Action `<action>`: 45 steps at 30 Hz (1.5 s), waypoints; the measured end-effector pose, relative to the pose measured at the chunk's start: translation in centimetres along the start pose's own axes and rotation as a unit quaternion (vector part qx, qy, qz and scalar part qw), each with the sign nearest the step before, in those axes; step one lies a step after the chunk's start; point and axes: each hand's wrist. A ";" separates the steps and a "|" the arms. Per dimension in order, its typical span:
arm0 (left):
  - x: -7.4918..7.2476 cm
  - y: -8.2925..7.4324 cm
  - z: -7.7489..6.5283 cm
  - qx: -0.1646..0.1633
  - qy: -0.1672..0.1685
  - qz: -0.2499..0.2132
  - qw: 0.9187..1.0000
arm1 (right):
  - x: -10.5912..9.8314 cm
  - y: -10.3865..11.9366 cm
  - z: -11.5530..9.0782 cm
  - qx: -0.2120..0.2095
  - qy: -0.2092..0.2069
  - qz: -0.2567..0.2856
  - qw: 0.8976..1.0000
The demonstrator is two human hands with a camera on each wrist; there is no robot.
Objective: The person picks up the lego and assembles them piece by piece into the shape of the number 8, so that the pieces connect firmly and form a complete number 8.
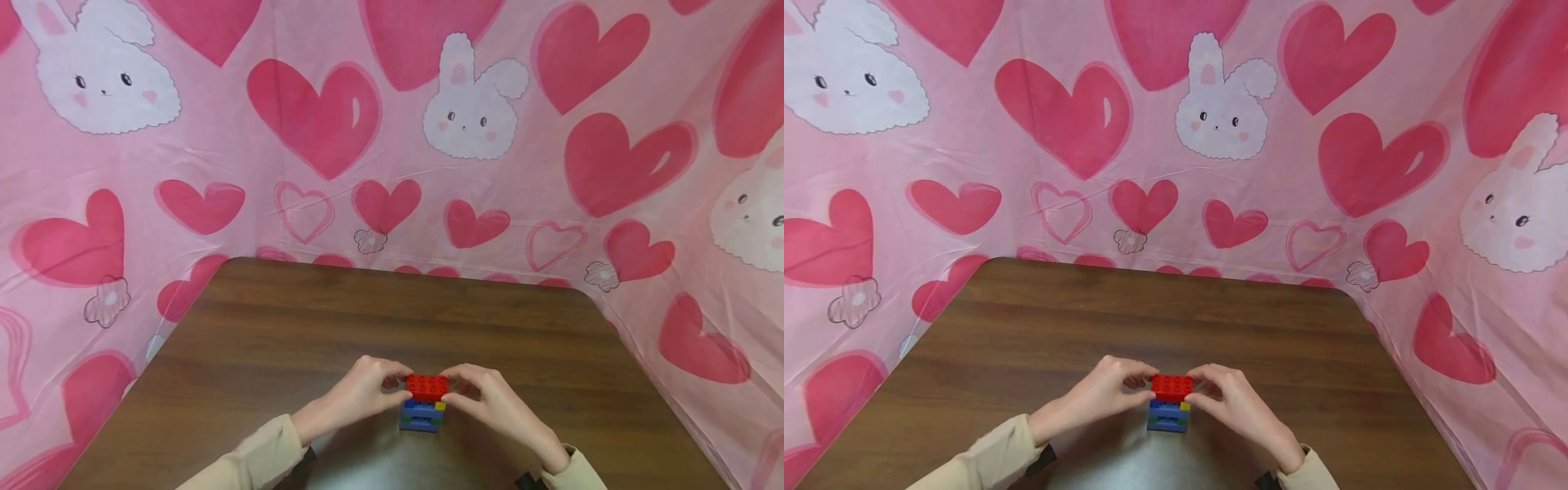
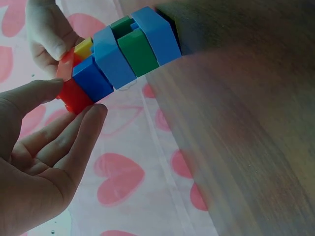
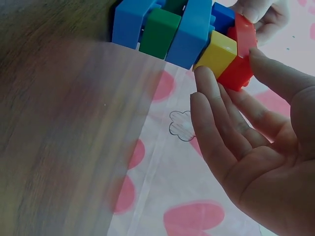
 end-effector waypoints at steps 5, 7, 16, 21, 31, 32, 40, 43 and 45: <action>0.0 0.2 0.1 -0.006 -0.004 -0.024 1.000 | 0.1 -0.2 0.1 0.015 -0.007 0.003 1.000; 0.0 0.3 0.2 -0.007 -0.008 -0.031 0.999 | 0.2 -0.3 0.2 0.022 -0.008 0.009 1.000; -0.1 1.0 0.7 -0.021 -0.024 -0.061 0.998 | 0.2 -0.6 0.7 0.056 -0.012 0.041 0.998; -0.2 1.3 1.0 -0.038 -0.033 -0.062 0.997 | 0.4 -0.8 1.3 0.072 -0.030 0.033 0.996; -0.4 2.3 1.4 -0.072 -0.049 -0.077 0.993 | 0.6 -1.1 2.9 0.099 -0.057 0.044 0.992; -0.4 2.4 1.4 -0.073 -0.050 -0.079 0.993 | 0.6 -1.2 3.1 0.100 -0.056 0.048 0.992; -0.6 3.5 2.1 -0.105 -0.054 -0.113 0.987 | 0.8 -2.1 4.5 0.111 -0.059 0.068 0.990; -0.6 3.9 2.3 -0.117 -0.050 -0.122 0.984 | 1.0 -2.5 5.0 0.108 -0.064 0.082 0.989; -0.5 4.2 2.4 -0.125 -0.047 -0.129 0.983 | 1.1 -2.8 5.3 0.104 -0.067 0.089 0.988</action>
Point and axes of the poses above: each hand's wrist, its own z-axis towards the middle knuckle, its own x-axis out of the palm, y = z × x, and after that the axes turned 12 degrees about y, right-handed
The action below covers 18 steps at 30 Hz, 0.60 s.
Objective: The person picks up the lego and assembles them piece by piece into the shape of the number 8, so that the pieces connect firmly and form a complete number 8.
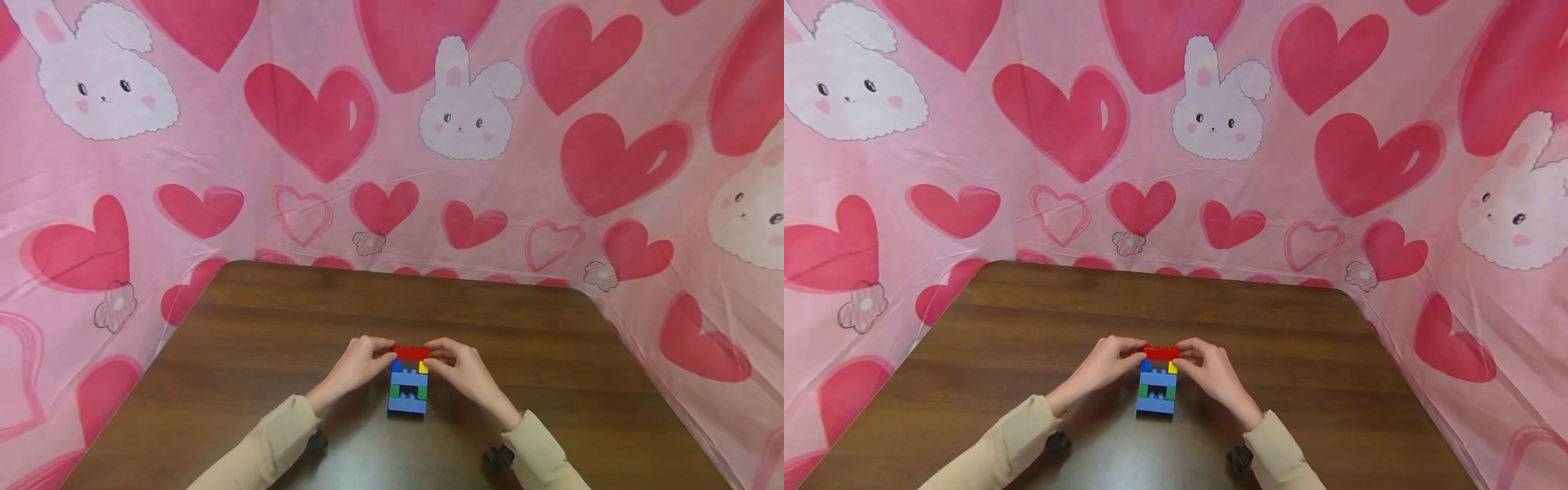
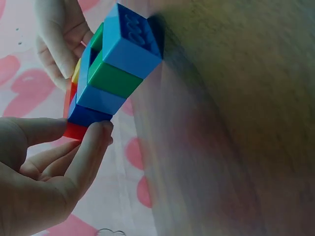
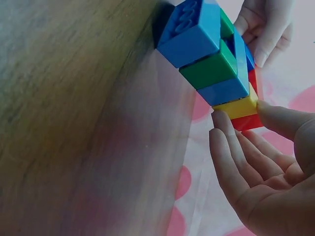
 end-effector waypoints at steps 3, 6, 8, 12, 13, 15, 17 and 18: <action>0.0 0.2 0.2 -0.011 0.001 -0.006 1.000 | 0.0 -0.2 0.4 0.002 -0.004 0.012 1.000; -0.1 0.5 0.5 -0.019 -0.002 -0.006 1.000 | 0.1 -0.5 1.0 0.007 -0.008 0.015 1.000; -0.1 0.6 0.7 -0.024 -0.004 -0.008 1.000 | 0.2 -0.6 1.3 0.011 -0.010 0.016 1.000; -0.3 0.9 1.0 -0.030 -0.006 -0.009 0.999 | 0.3 -0.9 1.8 0.016 -0.008 0.011 1.000; -0.3 1.0 1.1 -0.031 -0.006 -0.008 0.999 | 0.4 -0.9 1.9 0.018 -0.008 0.011 1.000; -0.4 1.2 1.3 -0.030 -0.007 -0.003 1.000 | 0.4 -1.0 2.0 0.020 -0.009 0.009 1.000; -0.4 1.4 1.5 -0.028 -0.009 0.000 1.000 | 0.5 -1.0 2.1 0.023 -0.012 0.007 1.000; -0.4 1.5 1.6 -0.027 -0.011 0.003 1.000 | 0.6 -1.1 2.1 0.024 -0.013 0.007 1.000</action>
Point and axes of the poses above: each hand's wrist, its own z-axis towards the middle knuckle, its own x-axis out of the palm, y = z × x, and after that the axes turned 12 degrees about y, right-handed
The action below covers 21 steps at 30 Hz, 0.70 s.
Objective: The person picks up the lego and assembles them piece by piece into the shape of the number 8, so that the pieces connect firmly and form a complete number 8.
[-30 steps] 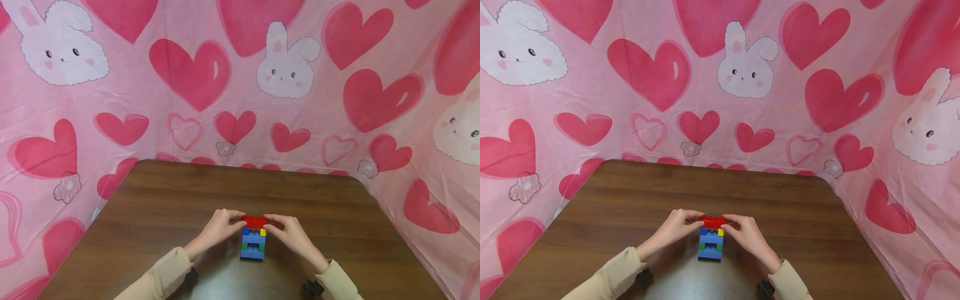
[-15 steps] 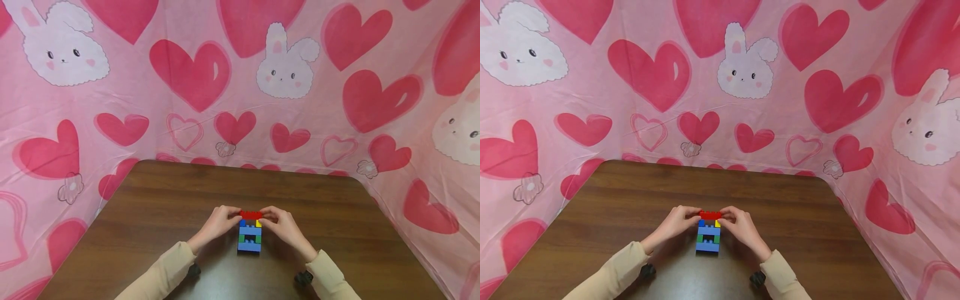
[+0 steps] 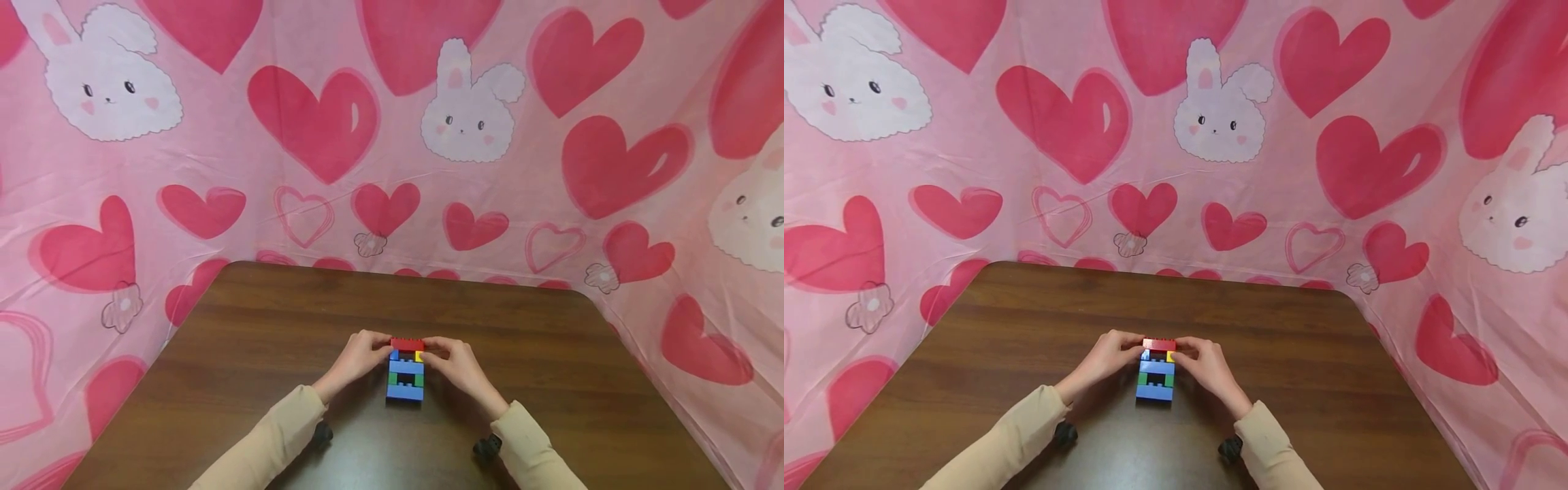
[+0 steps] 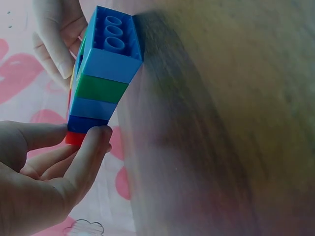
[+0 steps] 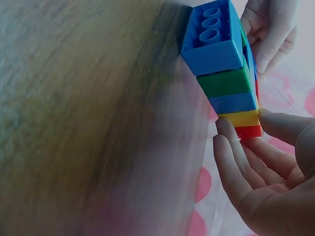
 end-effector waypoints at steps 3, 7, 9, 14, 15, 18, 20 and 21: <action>0.0 0.2 0.2 -0.001 -0.007 0.008 1.000 | 0.1 0.0 0.2 0.008 -0.001 0.004 1.000; 0.3 0.5 0.3 -0.010 -0.012 0.012 1.000 | 0.3 -0.2 0.4 0.019 0.000 0.013 1.000; 0.4 0.6 0.3 -0.016 -0.013 0.013 1.000 | 0.4 -0.4 0.6 0.020 0.002 0.014 1.000; 0.5 0.7 0.6 -0.026 -0.015 0.023 0.999 | 0.5 -0.7 1.1 0.012 0.009 0.008 1.000; 0.5 0.7 0.6 -0.027 -0.016 0.026 0.999 | 0.5 -0.7 1.2 0.011 0.010 0.007 1.000; 0.5 0.7 0.8 -0.029 -0.019 0.029 0.999 | 0.5 -0.6 1.4 0.012 0.013 0.004 1.000; 0.4 0.7 0.8 -0.029 -0.019 0.030 0.999 | 0.5 -0.5 1.5 0.013 0.016 0.001 1.000; 0.4 0.7 0.9 -0.030 -0.018 0.028 0.999 | 0.5 -0.5 1.6 0.013 0.017 0.000 1.000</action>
Point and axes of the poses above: each hand's wrist, its own z-axis towards the middle knuckle, its own x-axis out of the palm, y = z × x, and after that the axes turned 12 degrees about y, right-handed
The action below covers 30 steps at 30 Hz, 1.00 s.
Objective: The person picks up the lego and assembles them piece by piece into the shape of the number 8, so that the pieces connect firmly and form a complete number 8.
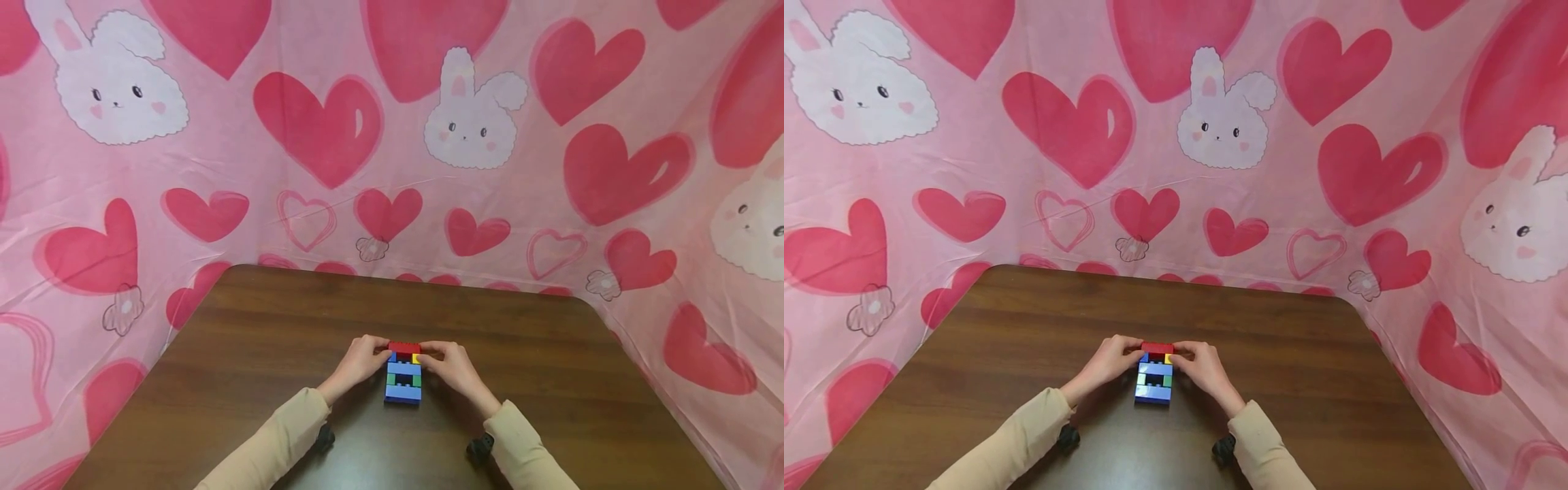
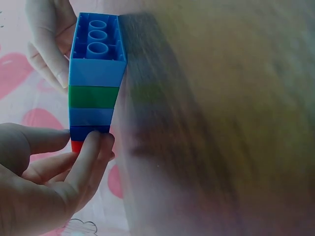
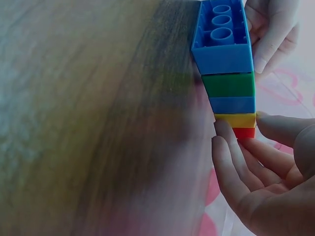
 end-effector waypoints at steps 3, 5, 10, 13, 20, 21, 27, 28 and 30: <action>-0.1 0.1 0.0 0.001 0.002 -0.001 1.000 | 0.1 0.0 0.2 -0.001 0.002 -0.006 1.000; -0.1 0.2 0.0 0.004 0.003 0.002 1.000 | 0.1 -0.1 0.3 -0.002 0.002 -0.009 1.000; -0.3 0.5 0.1 0.007 0.011 0.014 1.000 | 0.1 -0.3 0.4 -0.001 0.005 -0.017 1.000; -0.3 0.5 0.2 0.002 0.018 0.016 1.000 | 0.1 -0.5 0.4 -0.001 0.008 -0.020 1.000; -0.2 0.3 0.4 -0.006 0.030 0.021 0.999 | 0.1 -0.7 0.2 -0.001 0.008 -0.019 1.000; -0.3 0.3 0.4 -0.006 0.030 0.023 0.999 | 0.1 -0.6 0.2 0.001 0.008 -0.018 1.000; -0.3 0.3 0.7 -0.002 0.022 0.030 0.999 | 0.1 -0.5 0.4 0.008 0.004 -0.018 1.000; -0.2 0.3 0.8 -0.001 0.021 0.031 0.999 | 0.1 -0.4 0.4 0.008 0.004 -0.018 1.000; -0.2 0.3 0.8 0.000 0.019 0.034 0.999 | 0.1 -0.4 0.4 0.008 0.004 -0.016 1.000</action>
Point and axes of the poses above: each hand's wrist, its own z-axis towards the middle knuckle, its own x-axis out of the palm, y = z × x, and after that the axes turned 12 degrees about y, right-handed
